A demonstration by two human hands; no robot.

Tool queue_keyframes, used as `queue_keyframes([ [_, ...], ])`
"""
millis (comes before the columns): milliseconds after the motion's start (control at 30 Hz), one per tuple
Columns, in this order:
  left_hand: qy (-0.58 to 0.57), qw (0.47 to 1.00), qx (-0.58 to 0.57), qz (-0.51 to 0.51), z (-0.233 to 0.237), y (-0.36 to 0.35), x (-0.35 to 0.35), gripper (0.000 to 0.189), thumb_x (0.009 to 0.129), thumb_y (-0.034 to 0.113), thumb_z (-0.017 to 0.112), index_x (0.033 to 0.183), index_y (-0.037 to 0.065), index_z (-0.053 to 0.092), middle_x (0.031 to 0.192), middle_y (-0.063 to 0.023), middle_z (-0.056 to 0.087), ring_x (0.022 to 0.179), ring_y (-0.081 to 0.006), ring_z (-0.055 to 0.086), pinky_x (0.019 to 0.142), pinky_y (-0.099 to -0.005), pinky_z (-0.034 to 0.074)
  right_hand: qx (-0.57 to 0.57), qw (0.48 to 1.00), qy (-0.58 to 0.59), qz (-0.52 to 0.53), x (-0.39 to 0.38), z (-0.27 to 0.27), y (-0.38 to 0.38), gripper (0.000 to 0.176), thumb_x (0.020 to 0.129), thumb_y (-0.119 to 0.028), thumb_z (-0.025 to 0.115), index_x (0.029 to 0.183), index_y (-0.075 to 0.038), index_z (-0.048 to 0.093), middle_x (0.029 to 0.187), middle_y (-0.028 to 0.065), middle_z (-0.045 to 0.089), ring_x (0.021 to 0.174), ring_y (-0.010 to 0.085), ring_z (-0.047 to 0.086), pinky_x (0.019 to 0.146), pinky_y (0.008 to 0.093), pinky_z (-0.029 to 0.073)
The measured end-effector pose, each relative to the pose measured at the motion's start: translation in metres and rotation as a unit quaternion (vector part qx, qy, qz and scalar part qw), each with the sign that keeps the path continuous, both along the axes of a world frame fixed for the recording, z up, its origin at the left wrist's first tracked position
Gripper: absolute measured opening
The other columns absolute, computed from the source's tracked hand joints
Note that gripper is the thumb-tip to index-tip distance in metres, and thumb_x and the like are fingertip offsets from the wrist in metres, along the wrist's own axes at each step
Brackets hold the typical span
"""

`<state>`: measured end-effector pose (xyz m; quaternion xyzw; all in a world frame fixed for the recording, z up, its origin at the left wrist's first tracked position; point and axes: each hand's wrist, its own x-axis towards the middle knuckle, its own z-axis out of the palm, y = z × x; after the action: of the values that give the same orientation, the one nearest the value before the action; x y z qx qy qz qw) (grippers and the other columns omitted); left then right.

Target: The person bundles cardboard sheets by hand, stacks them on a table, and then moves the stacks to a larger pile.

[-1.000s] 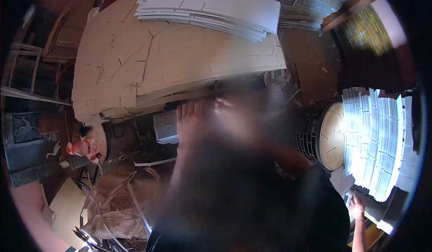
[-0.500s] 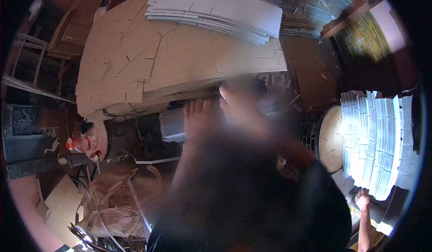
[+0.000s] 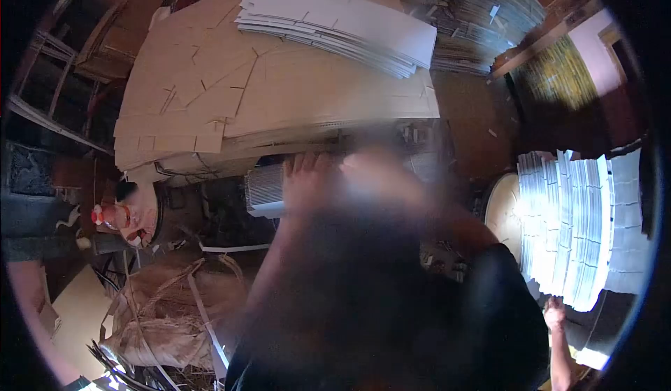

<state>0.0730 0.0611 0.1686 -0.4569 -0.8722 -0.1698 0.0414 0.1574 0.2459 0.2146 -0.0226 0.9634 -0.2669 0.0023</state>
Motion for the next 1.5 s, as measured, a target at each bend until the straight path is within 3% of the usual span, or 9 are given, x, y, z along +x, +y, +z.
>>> queue_keyframes([
  [233, -0.042, 0.997, -0.060, 0.014, 0.019, 0.007, -0.004, 0.106, 0.053, 0.081, 0.075, 0.132, 0.011, 0.061, 0.131, -0.0173, 0.059, 0.128, -0.0339, 0.052, 0.109, -0.0523, 0.033, -0.043, 0.996, 0.049, 0.064, 0.022, -0.005, -0.004, 0.029, 0.094, -0.021, 0.060, 0.074, 0.000, 0.062, 0.067, 0.0230, 0.062, 0.060, 0.0401, 0.064, 0.057, 0.0481, 0.050],
  [367, -0.076, 0.993, -0.066, 0.059, -0.033, 0.019, -0.033, 0.108, 0.054, 0.082, 0.074, 0.134, 0.011, 0.060, 0.138, -0.0188, 0.056, 0.133, -0.0352, 0.049, 0.114, -0.0544, 0.029, -0.076, 0.995, 0.053, 0.049, 0.040, 0.016, -0.008, 0.026, 0.095, -0.027, 0.057, 0.087, -0.003, 0.059, 0.080, 0.0219, 0.059, 0.072, 0.0384, 0.060, 0.067, 0.0509, 0.044],
  [833, 0.066, 0.997, 0.043, 0.016, -0.013, 0.007, -0.002, 0.110, 0.058, 0.087, 0.071, 0.128, 0.003, 0.060, 0.119, -0.0231, 0.062, 0.117, -0.0397, 0.057, 0.106, -0.0570, 0.034, -0.131, 0.989, 0.052, -0.037, 0.024, 0.024, -0.073, 0.051, 0.097, -0.048, 0.047, 0.130, -0.010, 0.046, 0.126, 0.0180, 0.049, 0.116, 0.0324, 0.047, 0.101, 0.0603, 0.024],
  [967, 0.109, 0.993, 0.040, -0.007, -0.020, -0.002, 0.000, 0.113, 0.059, 0.087, 0.070, 0.133, 0.003, 0.056, 0.122, -0.0234, 0.060, 0.122, -0.0399, 0.054, 0.108, -0.0581, 0.032, 0.066, 0.991, -0.057, -0.101, -0.048, -0.015, -0.131, 0.062, 0.098, -0.054, 0.044, 0.143, -0.012, 0.042, 0.140, 0.0169, 0.046, 0.129, 0.0307, 0.044, 0.111, 0.0630, 0.018],
  [1067, 0.099, 0.980, -0.159, 0.063, -0.023, 0.003, 0.005, 0.114, 0.058, 0.083, 0.073, 0.138, 0.005, 0.050, 0.128, -0.0211, 0.057, 0.128, -0.0372, 0.050, 0.111, -0.0589, 0.032, 0.340, 0.915, -0.160, -0.146, -0.062, -0.039, -0.131, 0.067, 0.098, -0.057, 0.042, 0.149, -0.013, 0.040, 0.146, 0.0163, 0.044, 0.135, 0.0299, 0.042, 0.115, 0.0644, 0.015],
  [1133, 0.057, 0.993, -0.088, 0.061, -0.012, 0.004, 0.002, 0.112, 0.059, 0.082, 0.074, 0.136, 0.005, 0.052, 0.127, -0.0196, 0.057, 0.128, -0.0352, 0.051, 0.109, -0.0575, 0.034, -0.218, 0.966, 0.061, -0.125, -0.018, 0.021, -0.037, 0.035, 0.084, -0.026, 0.078, 0.108, -0.004, 0.066, 0.089, 0.0137, 0.072, 0.079, 0.0235, 0.071, 0.072, 0.0389, 0.056],
  [1233, 0.046, 0.998, 0.020, 0.037, -0.001, 0.006, 0.004, 0.106, 0.058, 0.080, 0.076, 0.130, 0.005, 0.056, 0.124, -0.0175, 0.059, 0.126, -0.0336, 0.052, 0.105, -0.0552, 0.037, -0.053, 0.980, 0.190, 0.004, 0.018, -0.005, 0.030, 0.043, 0.082, -0.027, 0.079, 0.119, -0.007, 0.069, 0.098, 0.0120, 0.064, 0.088, 0.0288, 0.066, 0.078, 0.0384, 0.053],
  [1400, -0.001, 0.999, 0.015, 0.047, 0.003, 0.009, 0.004, 0.106, 0.056, 0.079, 0.076, 0.129, 0.005, 0.057, 0.123, -0.0153, 0.059, 0.123, -0.0336, 0.053, 0.106, -0.0542, 0.035, -0.144, 0.988, 0.055, -0.020, 0.012, 0.005, 0.034, 0.032, 0.082, -0.021, 0.078, 0.110, -0.006, 0.073, 0.099, 0.0119, 0.064, 0.089, 0.0288, 0.066, 0.078, 0.0388, 0.053],
  [1500, -0.006, 0.999, -0.001, 0.051, 0.005, 0.006, 0.003, 0.106, 0.056, 0.079, 0.077, 0.130, 0.006, 0.057, 0.122, -0.0147, 0.058, 0.121, -0.0335, 0.053, 0.106, -0.0537, 0.035, -0.153, 0.975, 0.161, 0.029, -0.002, -0.022, 0.031, 0.026, 0.082, -0.019, 0.078, 0.104, -0.005, 0.074, 0.097, 0.0105, 0.064, 0.087, 0.0294, 0.066, 0.075, 0.0390, 0.053],
])
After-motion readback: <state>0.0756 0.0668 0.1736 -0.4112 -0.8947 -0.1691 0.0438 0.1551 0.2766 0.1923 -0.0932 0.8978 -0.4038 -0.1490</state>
